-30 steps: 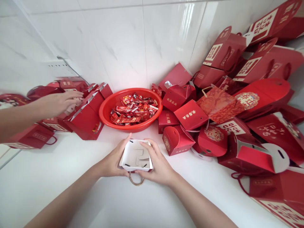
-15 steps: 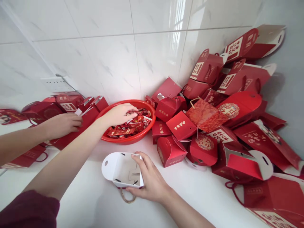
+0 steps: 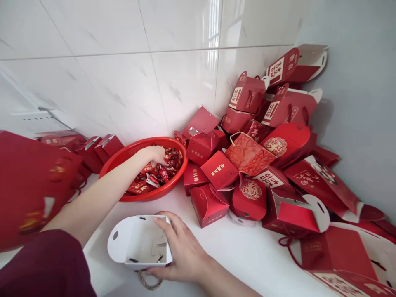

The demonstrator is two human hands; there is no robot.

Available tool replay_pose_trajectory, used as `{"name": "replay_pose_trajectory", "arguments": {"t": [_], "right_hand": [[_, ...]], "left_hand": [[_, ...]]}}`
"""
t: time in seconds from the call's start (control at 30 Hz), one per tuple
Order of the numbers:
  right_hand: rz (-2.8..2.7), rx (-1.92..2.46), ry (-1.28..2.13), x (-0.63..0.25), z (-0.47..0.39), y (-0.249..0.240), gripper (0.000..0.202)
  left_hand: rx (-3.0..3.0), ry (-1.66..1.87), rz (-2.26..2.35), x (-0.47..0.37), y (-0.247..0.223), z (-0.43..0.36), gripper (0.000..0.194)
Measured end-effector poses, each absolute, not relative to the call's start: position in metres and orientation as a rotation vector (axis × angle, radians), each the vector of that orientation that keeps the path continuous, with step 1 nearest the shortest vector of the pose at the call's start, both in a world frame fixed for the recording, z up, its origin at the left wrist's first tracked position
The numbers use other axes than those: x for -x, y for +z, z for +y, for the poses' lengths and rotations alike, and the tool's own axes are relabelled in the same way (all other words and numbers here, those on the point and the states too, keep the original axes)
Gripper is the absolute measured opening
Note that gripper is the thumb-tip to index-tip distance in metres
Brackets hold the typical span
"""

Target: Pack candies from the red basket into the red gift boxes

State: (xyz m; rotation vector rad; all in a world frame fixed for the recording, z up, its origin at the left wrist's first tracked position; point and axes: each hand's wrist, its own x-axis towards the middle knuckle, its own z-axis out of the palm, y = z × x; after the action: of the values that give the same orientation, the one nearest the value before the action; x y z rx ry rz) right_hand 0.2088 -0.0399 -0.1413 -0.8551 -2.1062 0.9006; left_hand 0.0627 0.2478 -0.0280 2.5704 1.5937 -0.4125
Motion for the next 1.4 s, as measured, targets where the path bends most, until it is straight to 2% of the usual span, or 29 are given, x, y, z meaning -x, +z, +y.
{"name": "replay_pose_trajectory", "arguments": {"t": [0.23,0.3,0.37,0.53,0.67,0.87,1.03,1.23,1.4], "right_hand": [[-2.088,0.832,0.908,-0.207,-0.04,-0.143,0.113],[-2.083,0.833,0.91,-0.206,-0.039,-0.143,0.113],[-2.082,0.829,0.908,-0.206,-0.038,-0.144,0.113],[-2.093,0.816,0.91,-0.207,-0.038,-0.144,0.112],[-2.099,0.801,0.888,-0.209,-0.04,-0.142,0.111],[-2.119,0.772,0.835,-0.21,-0.042,-0.142,0.106],[-2.137,0.797,0.785,-0.216,-0.041,-0.147,0.106],[-2.127,0.926,0.761,-0.223,-0.039,-0.151,0.101],[-2.166,0.933,0.723,-0.224,-0.04,-0.149,0.099]], "left_hand": [[-2.686,-0.102,1.628,-0.07,-0.052,0.251,0.086],[-2.665,-0.071,1.616,-0.075,-0.065,0.256,0.093],[-2.633,-0.041,1.619,-0.079,-0.072,0.264,0.083],[-2.522,0.021,1.549,-0.07,-0.067,0.275,0.024],[-2.397,0.208,1.542,-0.05,-0.05,0.268,0.01],[-2.146,0.571,1.482,-0.029,-0.013,0.237,0.016],[-1.83,0.668,1.287,-0.016,0.005,0.156,0.019],[-1.627,0.567,1.126,0.005,0.011,0.042,0.024],[-1.692,0.316,1.091,0.019,0.007,0.019,0.024]]}}
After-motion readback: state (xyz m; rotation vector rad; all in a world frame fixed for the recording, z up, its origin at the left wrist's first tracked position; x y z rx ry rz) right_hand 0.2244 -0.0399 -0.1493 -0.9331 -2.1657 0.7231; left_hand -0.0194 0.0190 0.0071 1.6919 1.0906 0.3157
